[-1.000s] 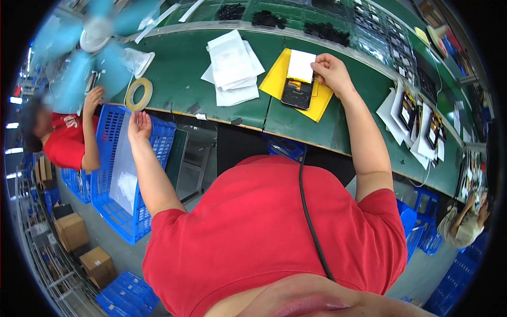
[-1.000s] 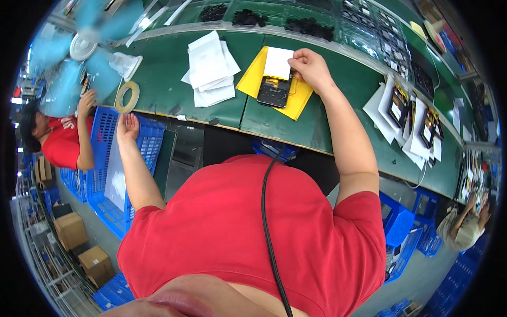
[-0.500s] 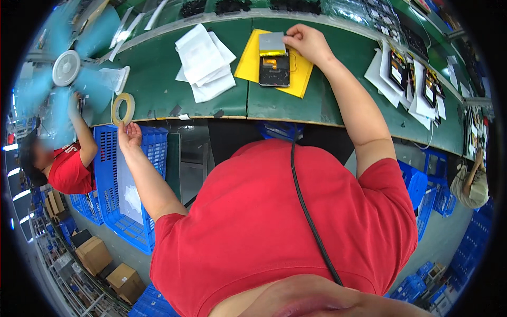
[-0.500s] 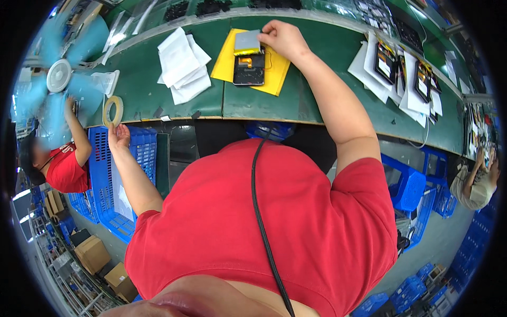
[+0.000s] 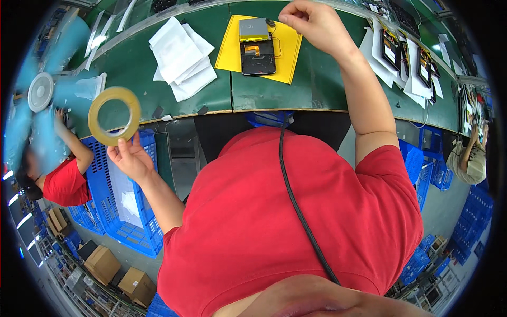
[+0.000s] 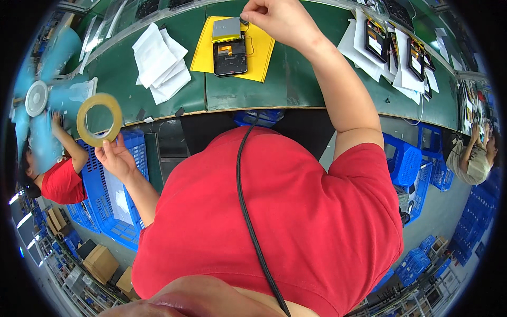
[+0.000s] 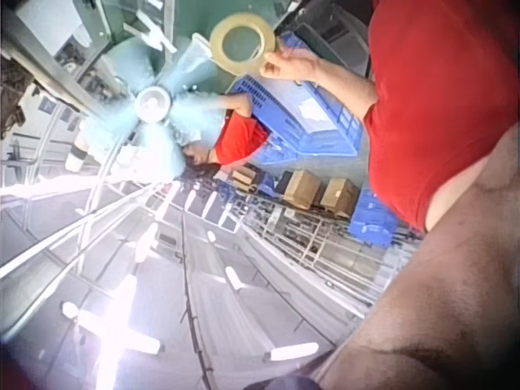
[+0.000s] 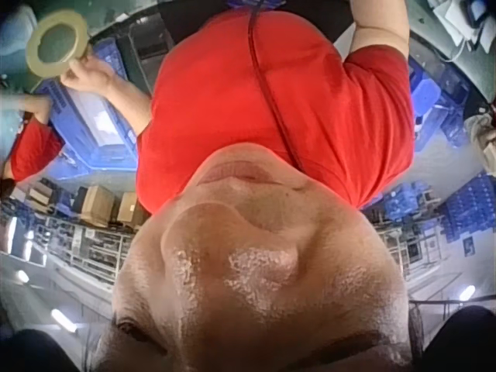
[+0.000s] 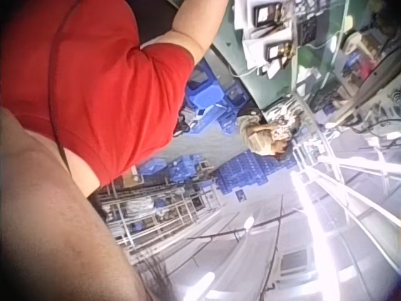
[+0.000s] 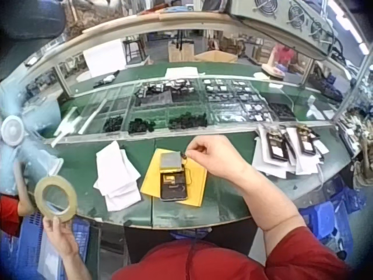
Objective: Assemble components of a digital camera or similar electronic device at a factory workstation.
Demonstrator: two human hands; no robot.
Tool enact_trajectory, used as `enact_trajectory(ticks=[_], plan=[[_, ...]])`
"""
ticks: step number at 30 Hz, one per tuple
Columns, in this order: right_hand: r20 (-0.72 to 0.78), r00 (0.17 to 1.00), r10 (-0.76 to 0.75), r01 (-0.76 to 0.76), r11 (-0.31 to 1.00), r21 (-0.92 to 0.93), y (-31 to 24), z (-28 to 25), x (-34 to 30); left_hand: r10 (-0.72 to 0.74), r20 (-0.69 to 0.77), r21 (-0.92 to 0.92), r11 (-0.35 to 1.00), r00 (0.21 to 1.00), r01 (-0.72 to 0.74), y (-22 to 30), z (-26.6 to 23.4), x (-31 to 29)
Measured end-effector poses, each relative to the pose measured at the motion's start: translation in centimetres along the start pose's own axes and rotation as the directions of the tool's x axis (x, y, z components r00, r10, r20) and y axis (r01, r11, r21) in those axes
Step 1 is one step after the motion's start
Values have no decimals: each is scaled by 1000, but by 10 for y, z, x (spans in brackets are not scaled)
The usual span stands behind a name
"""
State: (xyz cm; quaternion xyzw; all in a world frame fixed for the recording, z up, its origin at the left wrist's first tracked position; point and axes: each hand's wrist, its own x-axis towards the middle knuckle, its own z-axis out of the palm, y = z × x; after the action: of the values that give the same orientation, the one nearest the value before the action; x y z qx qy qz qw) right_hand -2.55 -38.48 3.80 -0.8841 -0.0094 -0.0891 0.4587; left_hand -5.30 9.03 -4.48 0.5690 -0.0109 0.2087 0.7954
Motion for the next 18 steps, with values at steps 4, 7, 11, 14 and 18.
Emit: enact_trajectory(ticks=[4,7,11,14,18], plan=[[182,980,-84,67,993,96,9,15,-31,-16,258,143,989,966,-21,-10,50,-28],[257,957,-136,61,958,281,9,35,-59,-57,503,216,974,862,-62,-19,96,-47],[274,950,-150,19,903,430,4,46,-75,-119,578,86,993,807,84,-37,128,-53],[157,963,-219,140,905,403,7,47,-80,-73,604,61,997,793,44,-38,135,-50],[43,987,-155,151,985,81,19,44,-79,-23,539,104,994,842,-40,-38,124,-34]])
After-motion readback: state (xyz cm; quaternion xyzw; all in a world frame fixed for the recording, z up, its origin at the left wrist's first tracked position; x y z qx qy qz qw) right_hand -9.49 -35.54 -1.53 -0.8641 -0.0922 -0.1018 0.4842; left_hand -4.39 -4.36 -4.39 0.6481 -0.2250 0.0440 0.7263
